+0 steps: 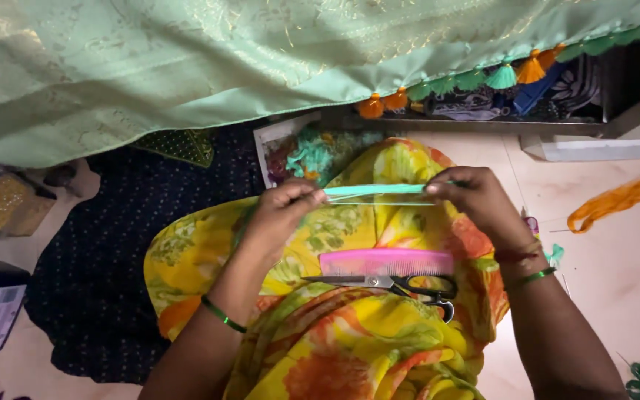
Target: Cutting and assembling colored strips to make decorative tassels or garlands.
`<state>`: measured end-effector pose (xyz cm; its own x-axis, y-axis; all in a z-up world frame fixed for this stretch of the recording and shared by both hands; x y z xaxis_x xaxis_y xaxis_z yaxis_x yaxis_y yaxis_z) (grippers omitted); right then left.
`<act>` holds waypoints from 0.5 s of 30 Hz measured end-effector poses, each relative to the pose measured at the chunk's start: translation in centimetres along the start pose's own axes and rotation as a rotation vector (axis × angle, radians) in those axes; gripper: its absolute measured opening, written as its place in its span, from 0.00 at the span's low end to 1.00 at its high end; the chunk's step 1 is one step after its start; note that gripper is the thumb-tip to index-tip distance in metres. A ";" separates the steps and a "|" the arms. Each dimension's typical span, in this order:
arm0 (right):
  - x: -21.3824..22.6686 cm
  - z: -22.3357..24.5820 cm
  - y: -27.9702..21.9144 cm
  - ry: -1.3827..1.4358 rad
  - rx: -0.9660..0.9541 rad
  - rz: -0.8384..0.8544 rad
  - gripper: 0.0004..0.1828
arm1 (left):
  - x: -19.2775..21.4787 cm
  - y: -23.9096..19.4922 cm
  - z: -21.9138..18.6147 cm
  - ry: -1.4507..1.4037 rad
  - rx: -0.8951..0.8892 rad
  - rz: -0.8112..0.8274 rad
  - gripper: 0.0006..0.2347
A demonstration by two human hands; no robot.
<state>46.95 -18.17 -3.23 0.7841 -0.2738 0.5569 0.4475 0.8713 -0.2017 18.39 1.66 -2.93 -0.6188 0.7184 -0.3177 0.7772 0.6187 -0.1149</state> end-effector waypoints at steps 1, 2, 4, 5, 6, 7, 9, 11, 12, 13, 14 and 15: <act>0.5 -1.4 -0.2 0.019 -0.128 -0.037 0.08 | -0.1 0.0 -0.1 0.026 -0.019 -0.015 0.07; 0.5 -2.2 0.0 0.018 -0.128 -0.038 0.08 | -0.5 0.0 -0.2 0.025 -0.020 -0.014 0.07; 0.6 -3.6 0.3 -0.013 -0.059 -0.031 0.11 | -1.3 -0.1 -0.6 0.333 -0.198 -0.033 0.07; 0.0 -1.6 0.2 -0.013 -0.061 -0.032 0.11 | -1.8 -0.2 -0.2 0.332 -0.197 -0.031 0.07; -0.4 0.9 0.0 -0.215 0.162 -0.117 0.15 | -2.3 -0.2 0.0 0.405 -0.262 -0.004 0.07; -0.8 3.4 -0.3 -0.418 0.386 -0.200 0.21 | -2.9 -0.2 0.3 0.477 -0.328 0.023 0.07; -2.9 7.1 -0.8 -0.287 0.459 -0.094 0.21 | -4.2 -0.7 0.5 0.489 -0.286 0.046 0.07; -5.1 9.6 -1.1 -0.152 0.536 0.010 0.20 | -4.5 -0.8 0.9 0.504 -0.249 0.067 0.07; -6.3 9.9 -1.1 -0.106 0.494 0.091 0.22 | -4.2 -0.8 1.3 0.477 -0.163 0.059 0.08; -7.5 10.2 -1.0 -0.059 0.451 0.171 0.24 | -3.8 -0.7 1.7 0.450 -0.077 0.051 0.09; -7.4 9.1 -0.5 -0.058 0.450 0.173 0.24 | -3.6 -1.0 0.5 0.451 -0.074 0.049 0.09; -7.5 7.8 0.1 -0.102 0.332 0.243 0.17 | -3.3 -1.3 -0.6 0.427 0.046 0.040 0.09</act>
Point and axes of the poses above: each hand's wrist, its own y-axis towards the middle knuckle, its own x-axis out of the back of the hand, z = x × y, the point moved 2 cm from there along y, towards the middle knuckle, and after that the axes turned 14 degrees about -y, right-handed, at the moved point
